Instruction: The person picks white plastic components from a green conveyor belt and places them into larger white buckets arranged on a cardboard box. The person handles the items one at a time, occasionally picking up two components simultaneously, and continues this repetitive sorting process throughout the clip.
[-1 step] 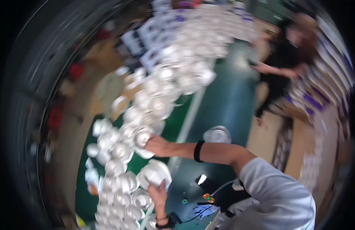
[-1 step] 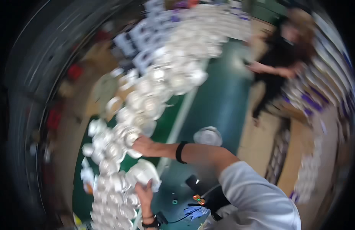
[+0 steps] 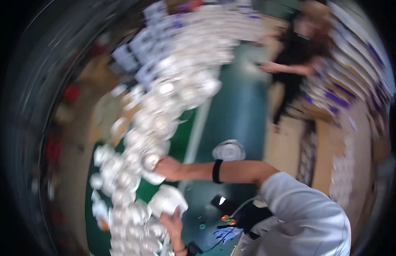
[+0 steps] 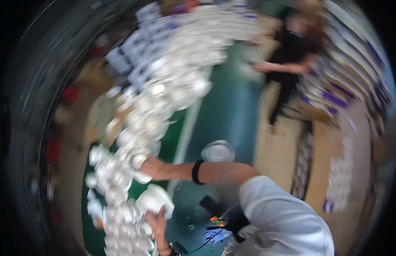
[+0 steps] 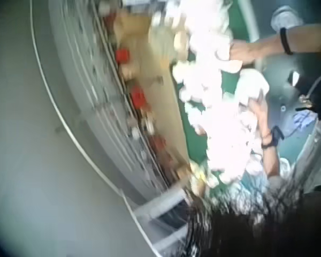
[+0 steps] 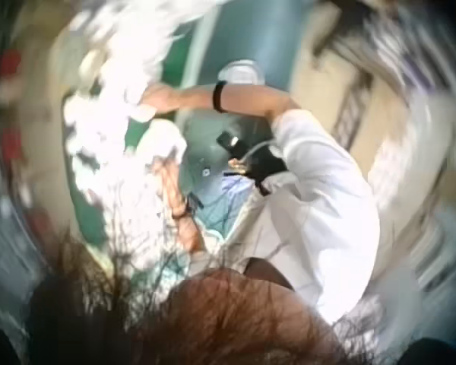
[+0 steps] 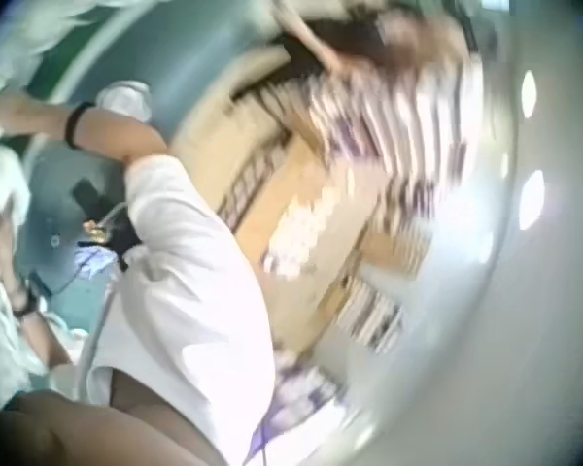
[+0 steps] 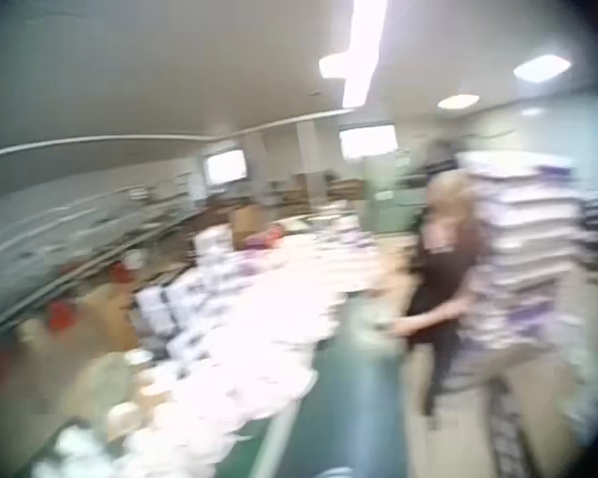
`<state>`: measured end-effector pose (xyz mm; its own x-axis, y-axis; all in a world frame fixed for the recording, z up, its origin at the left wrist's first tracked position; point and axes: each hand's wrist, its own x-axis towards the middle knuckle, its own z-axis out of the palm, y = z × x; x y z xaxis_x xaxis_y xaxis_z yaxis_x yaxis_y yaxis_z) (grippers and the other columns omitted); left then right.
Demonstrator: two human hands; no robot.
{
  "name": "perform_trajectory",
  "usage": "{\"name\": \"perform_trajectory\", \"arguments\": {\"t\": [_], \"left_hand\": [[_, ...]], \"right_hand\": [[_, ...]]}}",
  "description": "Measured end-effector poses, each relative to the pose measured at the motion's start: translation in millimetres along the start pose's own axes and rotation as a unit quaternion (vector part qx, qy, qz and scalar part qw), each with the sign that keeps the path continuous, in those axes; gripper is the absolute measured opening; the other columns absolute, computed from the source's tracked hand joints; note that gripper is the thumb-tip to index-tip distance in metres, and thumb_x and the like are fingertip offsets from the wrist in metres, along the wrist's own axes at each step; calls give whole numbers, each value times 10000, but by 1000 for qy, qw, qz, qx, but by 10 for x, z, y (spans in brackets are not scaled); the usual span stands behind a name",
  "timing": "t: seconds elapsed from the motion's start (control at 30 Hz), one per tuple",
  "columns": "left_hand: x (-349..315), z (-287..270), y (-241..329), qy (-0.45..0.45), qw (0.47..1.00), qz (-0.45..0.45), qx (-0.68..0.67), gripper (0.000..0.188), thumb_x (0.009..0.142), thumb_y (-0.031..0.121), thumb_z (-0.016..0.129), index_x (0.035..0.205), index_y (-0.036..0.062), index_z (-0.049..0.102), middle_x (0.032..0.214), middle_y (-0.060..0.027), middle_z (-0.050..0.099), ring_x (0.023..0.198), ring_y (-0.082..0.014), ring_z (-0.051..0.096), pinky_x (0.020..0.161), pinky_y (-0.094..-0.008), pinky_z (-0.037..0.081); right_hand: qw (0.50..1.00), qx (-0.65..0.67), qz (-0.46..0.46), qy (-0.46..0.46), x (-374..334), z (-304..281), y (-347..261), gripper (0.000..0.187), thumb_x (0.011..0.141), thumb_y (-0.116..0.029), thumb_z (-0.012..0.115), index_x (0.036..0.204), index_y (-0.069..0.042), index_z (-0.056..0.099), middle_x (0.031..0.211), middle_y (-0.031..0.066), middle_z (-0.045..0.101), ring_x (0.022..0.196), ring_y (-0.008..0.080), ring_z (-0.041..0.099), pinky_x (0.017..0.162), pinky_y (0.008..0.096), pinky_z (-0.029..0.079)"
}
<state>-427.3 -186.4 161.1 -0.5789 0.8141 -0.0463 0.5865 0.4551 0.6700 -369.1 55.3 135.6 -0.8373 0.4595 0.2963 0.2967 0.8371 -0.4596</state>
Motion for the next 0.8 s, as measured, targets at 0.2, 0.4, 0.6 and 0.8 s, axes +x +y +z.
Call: {"name": "perform_trajectory", "arguments": {"t": [0.2, 0.4, 0.6, 0.8], "left_hand": [[-476, 403, 1338, -282, 934, 42, -216, 264, 887, 141, 655, 1074, -45, 648, 988, -105, 673, 856, -163, 601, 764, -299, 488], [-1263, 1896, 2900, -553, 801, 11, -227, 310, 886, 68, 594, 1163, -62, 546, 1072, -161, 631, 945, -206, 605, 828, -336, 494], [-2937, 4069, 3834, -716, 605, 345, 46, 247, 798, 11, 699, 1003, -90, 603, 938, -133, 678, 853, -177, 635, 775, -310, 493], [-5078, 6168, 3822, -680, 316, 642, 161, 259, 798, 157, 685, 920, -48, 583, 884, -243, 635, 859, -441, 603, 735, -487, 485]], "right_hand": [[943, 117, 268, 159, -2669, -1581, 245, 184, 692, -159, 689, 819, -38, 634, 812, 173, 651, 794, 347, 636, 734, 453, 486], [706, 99, 642, 281, -6294, -1997, -28, 301, 738, -256, 726, 988, -94, 680, 939, 170, 668, 919, 350, 632, 836, 438, 494], [358, 57, 863, 352, -8959, -1373, -951, 366, 717, -305, 749, 901, 2, 672, 914, 226, 663, 929, 371, 638, 842, 443, 494], [244, 41, 919, 306, -10354, -390, -1349, 207, 735, -202, 680, 871, -46, 671, 872, 181, 674, 882, 329, 654, 856, 458, 454]]}}
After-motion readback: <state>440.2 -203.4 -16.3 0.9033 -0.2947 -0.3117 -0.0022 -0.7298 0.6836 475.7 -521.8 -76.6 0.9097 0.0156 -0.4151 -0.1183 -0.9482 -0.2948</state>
